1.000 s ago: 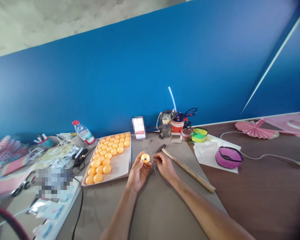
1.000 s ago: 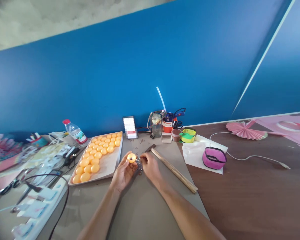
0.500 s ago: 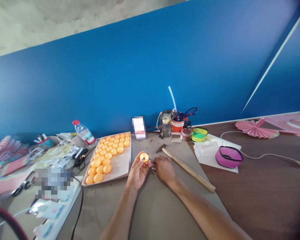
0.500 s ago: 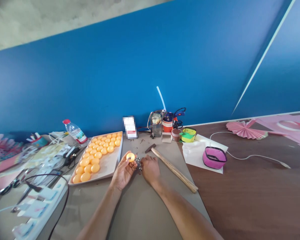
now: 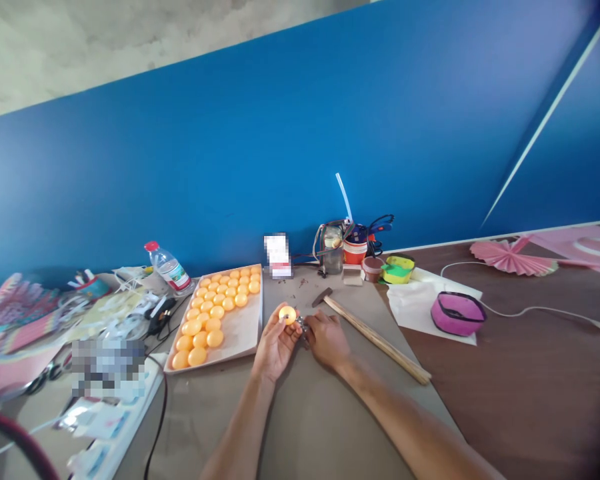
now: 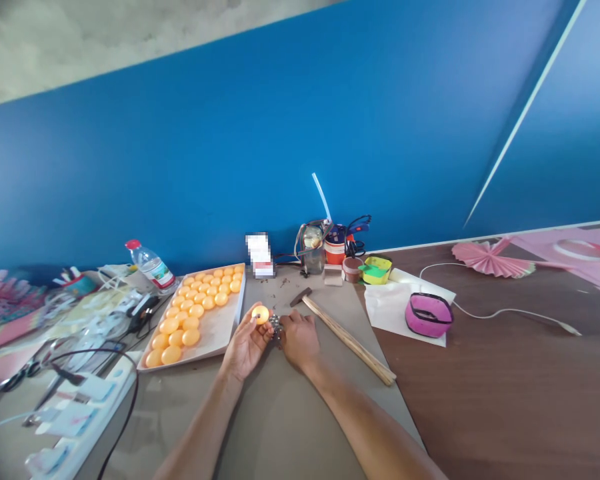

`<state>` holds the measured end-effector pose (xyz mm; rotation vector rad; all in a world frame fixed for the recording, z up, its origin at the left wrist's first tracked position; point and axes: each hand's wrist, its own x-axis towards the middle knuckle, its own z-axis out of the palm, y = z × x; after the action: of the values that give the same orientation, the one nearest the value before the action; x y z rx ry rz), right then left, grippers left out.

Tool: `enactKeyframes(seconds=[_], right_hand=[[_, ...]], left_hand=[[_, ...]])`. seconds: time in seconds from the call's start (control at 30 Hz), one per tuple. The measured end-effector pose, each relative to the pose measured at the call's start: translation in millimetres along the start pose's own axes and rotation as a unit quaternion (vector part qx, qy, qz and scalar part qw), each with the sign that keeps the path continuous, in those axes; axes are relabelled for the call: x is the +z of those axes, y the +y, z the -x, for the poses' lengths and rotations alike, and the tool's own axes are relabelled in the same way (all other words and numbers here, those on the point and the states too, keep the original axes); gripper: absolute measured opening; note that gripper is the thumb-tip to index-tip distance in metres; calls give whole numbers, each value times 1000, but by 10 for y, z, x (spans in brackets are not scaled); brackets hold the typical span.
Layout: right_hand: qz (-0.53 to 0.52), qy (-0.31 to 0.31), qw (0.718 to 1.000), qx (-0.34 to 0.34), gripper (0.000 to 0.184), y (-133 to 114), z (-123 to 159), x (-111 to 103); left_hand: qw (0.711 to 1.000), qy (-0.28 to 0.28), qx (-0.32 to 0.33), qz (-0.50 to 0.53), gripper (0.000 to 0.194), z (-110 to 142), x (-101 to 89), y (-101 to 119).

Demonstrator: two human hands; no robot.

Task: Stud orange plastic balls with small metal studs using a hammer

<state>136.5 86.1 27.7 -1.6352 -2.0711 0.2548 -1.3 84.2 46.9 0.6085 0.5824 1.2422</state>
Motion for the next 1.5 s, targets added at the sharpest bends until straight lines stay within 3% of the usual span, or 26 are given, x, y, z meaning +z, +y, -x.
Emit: enactKeyframes(seconds=[0.27, 0.5, 0.6, 0.77, 0.93, 1.03, 1.17, 1.33, 1.5], right_hand=[[-17, 7, 1000, -6, 20, -9, -11, 46], [-162, 113, 980, 13, 19, 36, -41, 24], [-289, 115, 950, 39, 16, 14, -49, 10], [-469, 87, 874, 93, 13, -43, -72, 6], [-658, 29, 742, 123, 21, -48, -88, 24], [-707, 18, 696, 121, 20, -68, -84, 23], [-728, 21, 673, 130, 16, -94, -77, 15], [-721, 24, 682, 118, 15, -90, -74, -2], [-732, -4, 672, 114, 16, -112, -70, -18]], left_hand=[[1000, -8, -5, -5, 48, 12, 20, -2], [1000, 6, -12, -4, 46, -1, -6, -3], [1000, 6, -12, -2, 44, 0, -7, -1], [1000, 3, -9, 0, 43, 1, -7, 2], [1000, 6, -4, 1, 43, -10, -13, -4], [1000, 5, 0, -2, 41, -16, -19, -13], [1000, -9, 6, -7, 38, -19, -22, -19], [1000, -15, 6, -13, 36, -5, -7, -26], [999, -19, 11, -26, 37, 4, 8, -40]])
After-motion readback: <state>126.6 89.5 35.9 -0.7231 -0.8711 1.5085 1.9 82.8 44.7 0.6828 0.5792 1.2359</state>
